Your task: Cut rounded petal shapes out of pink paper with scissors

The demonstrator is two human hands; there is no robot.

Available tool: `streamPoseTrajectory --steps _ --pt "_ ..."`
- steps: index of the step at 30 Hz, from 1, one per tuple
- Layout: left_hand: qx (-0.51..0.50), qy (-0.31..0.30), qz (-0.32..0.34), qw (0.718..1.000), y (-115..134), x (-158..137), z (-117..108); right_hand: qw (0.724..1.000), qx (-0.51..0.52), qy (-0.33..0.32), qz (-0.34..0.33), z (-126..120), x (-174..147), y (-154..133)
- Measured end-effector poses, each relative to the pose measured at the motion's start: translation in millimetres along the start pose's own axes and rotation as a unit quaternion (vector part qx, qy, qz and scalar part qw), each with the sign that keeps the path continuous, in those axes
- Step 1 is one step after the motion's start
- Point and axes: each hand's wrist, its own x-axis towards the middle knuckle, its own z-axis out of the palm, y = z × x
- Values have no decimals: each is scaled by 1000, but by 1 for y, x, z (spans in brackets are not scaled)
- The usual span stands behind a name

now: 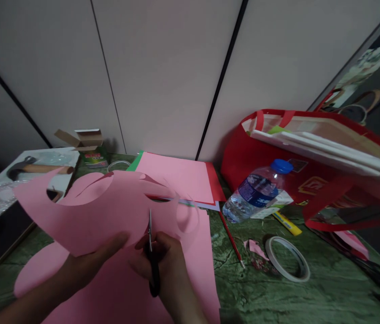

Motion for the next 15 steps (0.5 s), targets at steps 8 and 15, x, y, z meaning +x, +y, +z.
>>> streamPoseTrajectory --steps 8,15 --pt "2 39 9 999 7 -2 3 999 -10 17 27 3 -1 -10" --pt "22 64 25 997 6 0 4 1000 -19 7 20 3 -1 -10"
